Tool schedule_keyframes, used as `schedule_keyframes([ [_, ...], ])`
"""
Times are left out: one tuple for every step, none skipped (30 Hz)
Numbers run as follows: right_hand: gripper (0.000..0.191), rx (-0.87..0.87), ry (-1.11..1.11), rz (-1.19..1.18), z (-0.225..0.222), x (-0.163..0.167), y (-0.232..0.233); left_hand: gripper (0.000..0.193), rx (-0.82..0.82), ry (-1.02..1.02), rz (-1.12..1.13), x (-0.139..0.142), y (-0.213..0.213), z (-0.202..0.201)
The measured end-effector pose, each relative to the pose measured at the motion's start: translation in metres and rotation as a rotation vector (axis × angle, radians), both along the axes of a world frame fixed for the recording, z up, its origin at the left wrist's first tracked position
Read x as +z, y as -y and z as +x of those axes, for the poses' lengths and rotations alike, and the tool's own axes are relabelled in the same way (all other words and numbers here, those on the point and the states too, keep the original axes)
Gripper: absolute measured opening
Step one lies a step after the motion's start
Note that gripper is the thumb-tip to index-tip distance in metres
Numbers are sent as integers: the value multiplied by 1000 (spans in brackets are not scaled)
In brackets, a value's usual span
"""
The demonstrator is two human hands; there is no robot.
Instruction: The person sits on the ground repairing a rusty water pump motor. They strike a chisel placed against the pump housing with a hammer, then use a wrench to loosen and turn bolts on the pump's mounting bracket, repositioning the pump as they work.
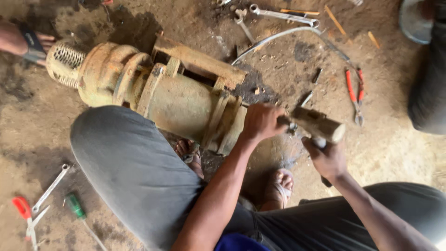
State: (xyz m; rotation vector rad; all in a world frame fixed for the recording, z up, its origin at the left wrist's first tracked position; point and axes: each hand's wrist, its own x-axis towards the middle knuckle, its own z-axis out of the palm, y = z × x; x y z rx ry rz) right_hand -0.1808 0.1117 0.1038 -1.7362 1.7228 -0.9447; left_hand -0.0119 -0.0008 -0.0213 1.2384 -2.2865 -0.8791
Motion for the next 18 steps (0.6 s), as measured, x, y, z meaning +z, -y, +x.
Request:
schedule_keyframes([
  [25, -110, 81, 131, 4, 1, 4, 16, 26, -67, -28, 1, -1, -1],
  [20, -210, 168, 258, 5, 3, 6, 15, 56, -130, -63, 3, -2, 0],
  [15, -299, 254, 399, 4, 5, 8, 15, 94, -195, -86, 4, -3, 0],
  [11, -302, 248, 399, 0, 7, 8, 10, 92, -222, -117, 6, -3, 0],
  [8, -312, 241, 412, -5, 9, 8, 7, 86, -248, -134, 7, -3, 0],
  [9, -321, 232, 427, -10, 11, 7, 9, 82, -275, -150, 8, -3, 1],
  [14, -331, 305, 414, -15, 13, 6, 9, 69, -284, -134, 8, -3, 1],
  [20, -339, 378, 389, -19, 13, 7, 8, 55, -296, -129, 8, -1, 2],
  [25, -345, 454, 360, -22, 14, 7, 7, 39, -305, -129, 8, 0, 2],
  [21, -330, 434, 335, -24, 14, 8, 9, 44, -274, -128, 7, 1, 3],
  [17, -314, 413, 319, -24, 14, 10, 11, 50, -242, -119, 6, 3, 3],
  [13, -300, 393, 305, -23, 13, 11, 14, 56, -210, -107, 5, 3, 3],
  [16, -302, 387, 310, -22, 14, 12, 13, 59, -222, -101, 4, 3, 3],
  [19, -306, 382, 311, -20, 14, 13, 12, 60, -235, -101, 3, 4, 3],
  [23, -312, 378, 306, -19, 15, 13, 11, 57, -249, -104, 2, 5, 1],
  [20, -299, 380, 288, -19, 17, 13, 12, 67, -247, -124, 1, 5, 1],
  [19, -287, 382, 273, -20, 19, 11, 13, 76, -245, -142, 0, 5, -1],
  [17, -278, 383, 259, -21, 21, 8, 14, 83, -244, -157, 0, 5, -2],
])
